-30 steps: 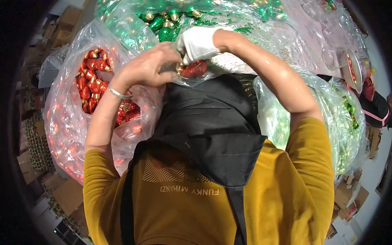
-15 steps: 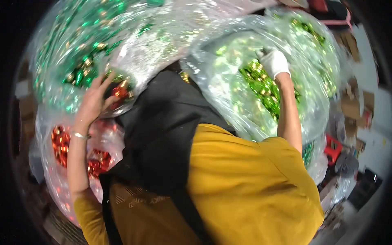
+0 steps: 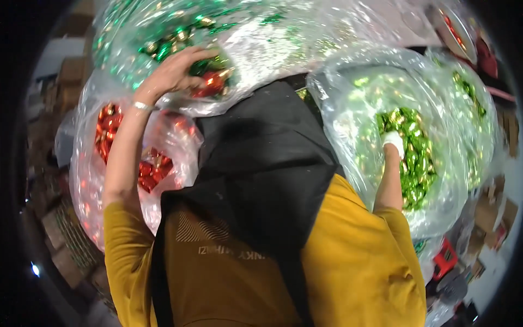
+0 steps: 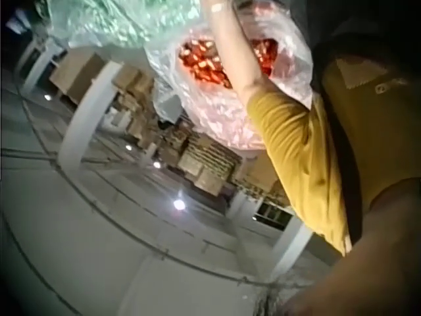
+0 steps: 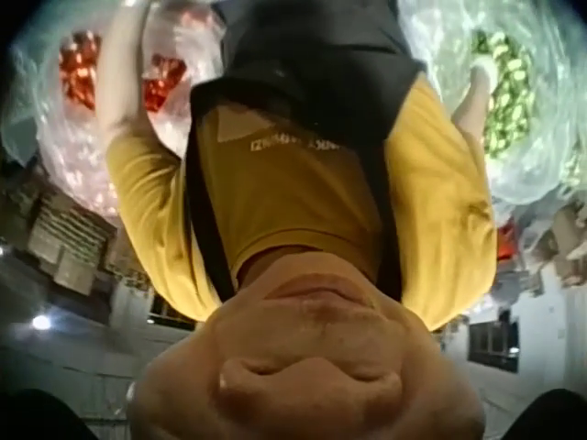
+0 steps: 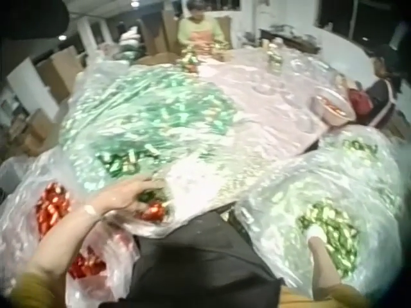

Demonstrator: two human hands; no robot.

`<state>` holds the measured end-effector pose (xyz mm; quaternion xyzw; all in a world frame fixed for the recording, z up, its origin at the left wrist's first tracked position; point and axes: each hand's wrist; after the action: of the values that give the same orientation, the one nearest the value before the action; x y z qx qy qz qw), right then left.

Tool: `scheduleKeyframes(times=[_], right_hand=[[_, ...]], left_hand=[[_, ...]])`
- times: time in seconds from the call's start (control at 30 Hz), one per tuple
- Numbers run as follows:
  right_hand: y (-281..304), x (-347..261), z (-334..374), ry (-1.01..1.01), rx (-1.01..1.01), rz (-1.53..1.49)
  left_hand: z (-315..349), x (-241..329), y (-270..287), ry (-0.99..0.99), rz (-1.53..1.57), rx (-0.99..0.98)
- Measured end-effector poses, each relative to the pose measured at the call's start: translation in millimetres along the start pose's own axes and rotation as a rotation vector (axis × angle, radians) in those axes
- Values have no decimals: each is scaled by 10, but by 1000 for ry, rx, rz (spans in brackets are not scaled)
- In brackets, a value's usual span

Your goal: Placing green and red plastic ornaments into large plastic bags at a factory workstation.

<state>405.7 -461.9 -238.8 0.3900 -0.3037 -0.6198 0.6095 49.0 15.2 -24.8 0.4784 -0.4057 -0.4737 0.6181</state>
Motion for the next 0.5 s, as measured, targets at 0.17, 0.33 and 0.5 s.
scheduleKeyframes(times=[0.17, 0.33, 0.5], right_hand=[[33, 332, -153, -97, -199, -646], [194, 534, -47, -57, -400, -1302], [-241, 639, -678, 296, -154, -186]], left_hand=[[635, -115, 320, 68, 140, 557], [2294, -629, -216, 1009, 344, 651], [2912, -349, -1538, 996, 62, -162]])
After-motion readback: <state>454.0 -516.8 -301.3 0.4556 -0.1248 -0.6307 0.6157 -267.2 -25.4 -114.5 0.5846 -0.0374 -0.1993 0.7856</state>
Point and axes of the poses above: each hand's wrist, its own z-axis away from the middle knuckle, its own y-axis out of the back of the hand, x = y × z, and after that the axes turned 15 degrees about -z, right-handed
